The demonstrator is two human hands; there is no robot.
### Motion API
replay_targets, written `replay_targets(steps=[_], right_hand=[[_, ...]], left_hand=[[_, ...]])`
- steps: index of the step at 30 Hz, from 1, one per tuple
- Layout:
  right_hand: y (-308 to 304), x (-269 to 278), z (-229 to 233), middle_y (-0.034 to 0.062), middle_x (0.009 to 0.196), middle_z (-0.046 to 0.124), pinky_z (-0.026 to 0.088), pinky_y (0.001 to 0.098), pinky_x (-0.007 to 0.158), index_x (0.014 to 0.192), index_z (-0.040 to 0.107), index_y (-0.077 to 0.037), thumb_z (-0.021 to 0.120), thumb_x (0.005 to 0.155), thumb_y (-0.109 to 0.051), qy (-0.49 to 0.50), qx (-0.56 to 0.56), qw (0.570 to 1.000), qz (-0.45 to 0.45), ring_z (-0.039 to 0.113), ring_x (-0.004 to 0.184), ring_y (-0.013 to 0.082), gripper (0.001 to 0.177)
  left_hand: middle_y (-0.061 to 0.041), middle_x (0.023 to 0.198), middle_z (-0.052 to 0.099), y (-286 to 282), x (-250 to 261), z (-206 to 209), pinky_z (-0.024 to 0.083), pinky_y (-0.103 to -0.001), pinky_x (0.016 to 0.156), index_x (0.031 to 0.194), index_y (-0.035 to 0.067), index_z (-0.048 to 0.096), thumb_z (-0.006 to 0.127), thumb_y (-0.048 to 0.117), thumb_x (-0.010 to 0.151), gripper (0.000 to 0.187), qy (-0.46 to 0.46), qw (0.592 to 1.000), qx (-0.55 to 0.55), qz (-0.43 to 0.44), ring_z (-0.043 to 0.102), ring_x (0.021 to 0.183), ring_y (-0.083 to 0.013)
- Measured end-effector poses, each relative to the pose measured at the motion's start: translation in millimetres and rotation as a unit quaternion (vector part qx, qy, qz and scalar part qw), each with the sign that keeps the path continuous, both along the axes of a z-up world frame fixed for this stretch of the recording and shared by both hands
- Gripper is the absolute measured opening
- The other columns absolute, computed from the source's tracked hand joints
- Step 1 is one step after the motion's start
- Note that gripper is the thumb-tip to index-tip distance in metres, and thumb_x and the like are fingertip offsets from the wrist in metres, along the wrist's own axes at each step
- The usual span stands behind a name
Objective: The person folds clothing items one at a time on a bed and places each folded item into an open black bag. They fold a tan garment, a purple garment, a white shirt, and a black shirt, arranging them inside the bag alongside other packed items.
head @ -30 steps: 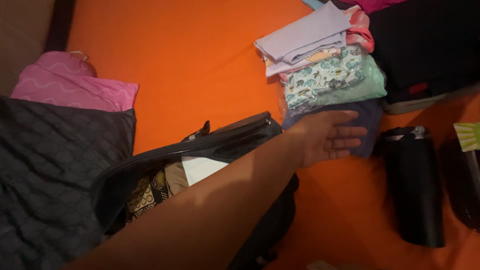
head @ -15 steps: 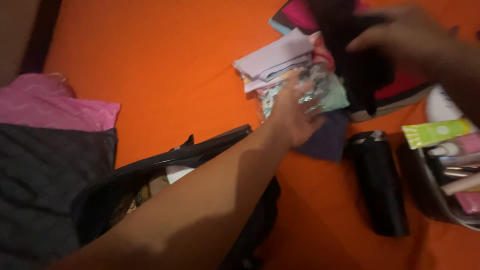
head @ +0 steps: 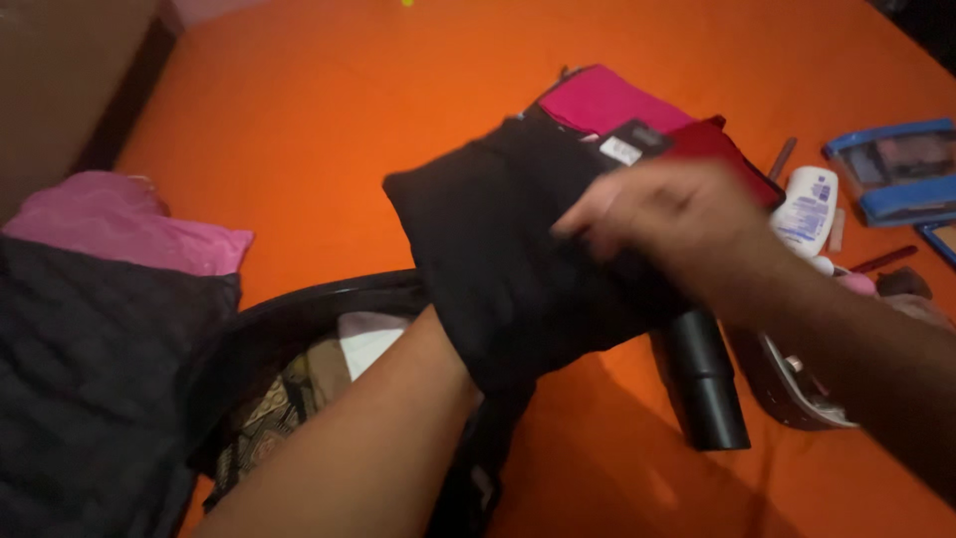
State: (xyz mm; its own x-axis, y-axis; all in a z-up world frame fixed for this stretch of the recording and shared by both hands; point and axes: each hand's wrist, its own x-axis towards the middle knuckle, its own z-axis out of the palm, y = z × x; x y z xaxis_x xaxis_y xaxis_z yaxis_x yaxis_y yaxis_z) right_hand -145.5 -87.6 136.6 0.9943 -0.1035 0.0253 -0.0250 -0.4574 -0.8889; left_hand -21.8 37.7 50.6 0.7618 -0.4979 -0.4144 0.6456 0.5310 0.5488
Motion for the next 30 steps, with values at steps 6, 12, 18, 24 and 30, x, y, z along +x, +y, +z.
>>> replay_targets(steps=[6,12,18,24,30], right_hand=[[-36,-6,13,0.0057,0.096,0.058,0.045,0.0458,0.086,0.101,0.061,-0.011,0.051,0.108,-0.049,0.004,0.234,0.958,-0.163,0.056,0.088,0.0203,0.04],[-16,-46,26,0.0074,0.108,0.072,0.053,0.0441,0.093,0.11,0.066,-0.009,0.053,0.104,-0.068,0.065,0.497,0.864,0.047,0.071,0.105,0.0221,0.06],[16,-71,30,0.0147,0.106,0.077,0.062,0.0429,0.085,0.118,0.068,0.003,0.068,0.085,-0.032,0.154,0.355,0.92,-0.07,0.076,0.093,0.0247,0.048],[10,-109,-1,0.016,0.107,0.076,0.06,0.0422,0.085,0.116,0.068,0.004,0.067,0.089,-0.025,0.197,0.406,0.883,-0.131,0.074,0.092,0.0242,0.039],[-15,-150,-51,0.0144,0.108,0.076,0.06,0.0424,0.087,0.12,0.068,0.0,0.064,0.089,-0.021,0.269,0.404,0.852,-0.198,0.074,0.096,0.025,0.038]], left_hand=[[-0.019,0.14,0.057,25,-18,44,0.04,-0.05,0.113,0.145,0.007,0.052,0.055,0.048,0.099,0.062,-0.065,0.994,-0.085,0.008,0.053,0.131,-0.0348],[-0.02,0.141,0.058,51,-58,65,0.041,-0.051,0.113,0.145,0.004,0.052,0.057,0.048,0.098,0.064,-0.111,0.981,-0.158,-0.02,0.054,0.131,-0.0355],[-0.021,0.141,0.058,80,-95,64,0.042,-0.052,0.113,0.144,0.002,0.052,0.058,0.048,0.098,0.066,-0.134,0.952,-0.258,-0.092,0.054,0.132,-0.0363],[-0.022,0.142,0.058,138,-133,31,0.043,-0.052,0.113,0.144,-0.001,0.052,0.06,0.048,0.098,0.067,-0.12,0.894,-0.366,-0.23,0.055,0.132,-0.037],[-0.021,0.137,0.064,141,-152,-8,0.047,-0.051,0.114,0.141,-0.004,0.056,0.066,0.025,0.099,0.052,0.073,0.941,-0.128,-0.305,0.061,0.129,-0.0348]])
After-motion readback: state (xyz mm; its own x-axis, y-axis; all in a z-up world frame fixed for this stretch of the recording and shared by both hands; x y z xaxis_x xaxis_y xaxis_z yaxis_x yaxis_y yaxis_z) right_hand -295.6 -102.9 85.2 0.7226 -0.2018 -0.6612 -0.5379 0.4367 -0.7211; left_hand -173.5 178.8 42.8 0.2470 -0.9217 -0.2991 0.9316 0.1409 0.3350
